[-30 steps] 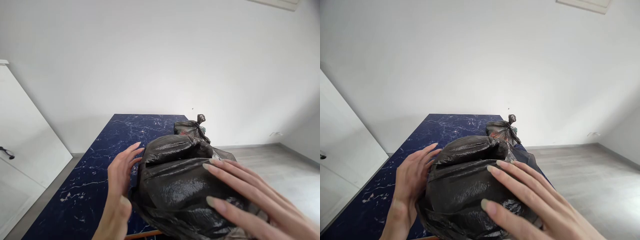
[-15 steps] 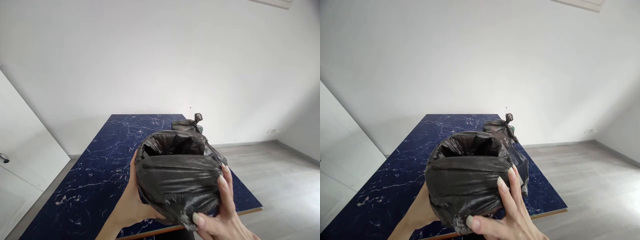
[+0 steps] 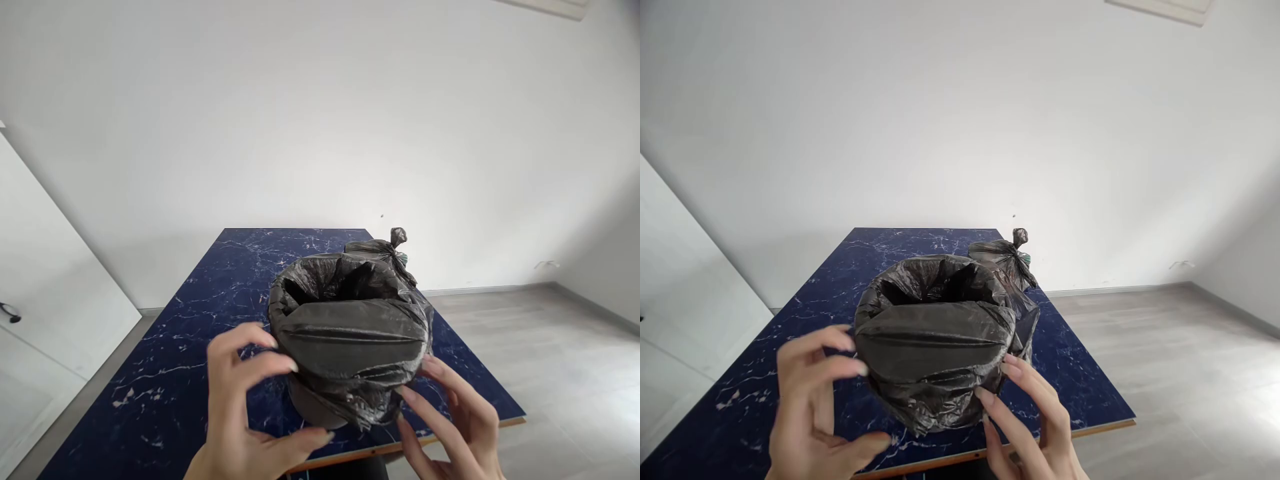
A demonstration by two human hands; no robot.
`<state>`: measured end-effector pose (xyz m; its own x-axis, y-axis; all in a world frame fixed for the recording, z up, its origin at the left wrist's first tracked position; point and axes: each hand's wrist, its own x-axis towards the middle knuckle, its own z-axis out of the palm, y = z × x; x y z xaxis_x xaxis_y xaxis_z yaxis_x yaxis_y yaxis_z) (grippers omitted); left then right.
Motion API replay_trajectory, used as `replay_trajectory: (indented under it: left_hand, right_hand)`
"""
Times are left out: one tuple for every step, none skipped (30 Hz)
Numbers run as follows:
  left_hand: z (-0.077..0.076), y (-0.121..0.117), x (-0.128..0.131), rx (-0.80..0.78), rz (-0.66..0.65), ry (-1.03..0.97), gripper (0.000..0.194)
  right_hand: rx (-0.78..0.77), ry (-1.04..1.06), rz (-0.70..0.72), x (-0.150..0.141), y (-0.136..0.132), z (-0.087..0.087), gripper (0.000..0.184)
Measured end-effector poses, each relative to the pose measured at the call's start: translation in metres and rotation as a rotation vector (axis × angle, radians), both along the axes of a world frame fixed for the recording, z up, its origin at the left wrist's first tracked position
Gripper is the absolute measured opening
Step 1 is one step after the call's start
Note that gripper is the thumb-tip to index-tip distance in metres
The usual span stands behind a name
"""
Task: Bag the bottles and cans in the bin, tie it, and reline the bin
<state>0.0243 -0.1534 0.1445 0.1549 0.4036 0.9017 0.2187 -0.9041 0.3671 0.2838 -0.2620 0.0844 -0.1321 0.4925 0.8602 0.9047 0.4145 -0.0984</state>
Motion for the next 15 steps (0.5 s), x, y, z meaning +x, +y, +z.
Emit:
replay_trajectory:
  left_hand:
    - [0.002,-0.002,0.0,0.08,0.02,0.084,0.038]
    - [0.004,-0.003,0.0,0.138,0.034,0.144,0.028]
    - [0.006,-0.003,0.0,0.174,0.045,0.174,0.02]
    - [0.008,-0.002,0.0,0.199,0.049,0.178,0.017]
    - [0.01,-0.002,0.0,0.213,0.049,0.177,0.017]
    - [0.011,-0.001,0.0,0.224,0.039,0.18,0.018]
    - [0.011,0.0,0.0,0.234,0.024,0.19,0.018]
    - [0.009,0.001,-0.001,0.242,0.005,0.206,0.018]
    - [0.006,0.002,-0.002,0.246,-0.016,0.228,0.017]
    - [0.002,0.002,-0.003,0.246,-0.037,0.252,0.016]
    - [-0.003,0.002,-0.005,0.241,-0.058,0.281,0.017]
    - [-0.009,0.003,-0.006,0.23,-0.077,0.314,0.018]
    - [-0.015,0.003,-0.008,0.211,-0.086,0.336,0.02]
    - [-0.021,0.003,-0.01,0.191,-0.089,0.352,0.021]
    - [-0.027,0.003,-0.012,0.169,-0.087,0.362,0.021]
  right_hand:
    - [0.005,0.006,0.005,0.001,0.003,0.003,0.059]
    - [0.012,0.007,0.016,0.002,0.007,0.007,0.052]
    - [0.02,0.005,0.039,0.003,0.01,0.01,0.047]
    - [0.03,0.003,0.072,0.003,0.013,0.013,0.045]
    - [0.04,0.004,0.109,0.004,0.015,0.015,0.043]
    - [0.047,0.009,0.144,0.004,0.017,0.017,0.041]
    - [0.047,0.017,0.169,0.003,0.019,0.019,0.039]
    - [0.039,0.028,0.185,0.003,0.019,0.02,0.037]
    - [0.025,0.036,0.196,0.002,0.02,0.021,0.035]
    - [0.003,0.041,0.207,0.002,0.019,0.022,0.033]
    - [-0.025,0.041,0.219,0.001,0.019,0.023,0.032]
    - [-0.052,0.034,0.236,0.002,0.018,0.024,0.03]
    - [-0.09,0.025,0.251,0.003,0.017,0.026,0.029]
    - [-0.134,0.014,0.265,0.005,0.015,0.029,0.028]
    - [-0.185,0.003,0.275,0.009,0.014,0.032,0.027]
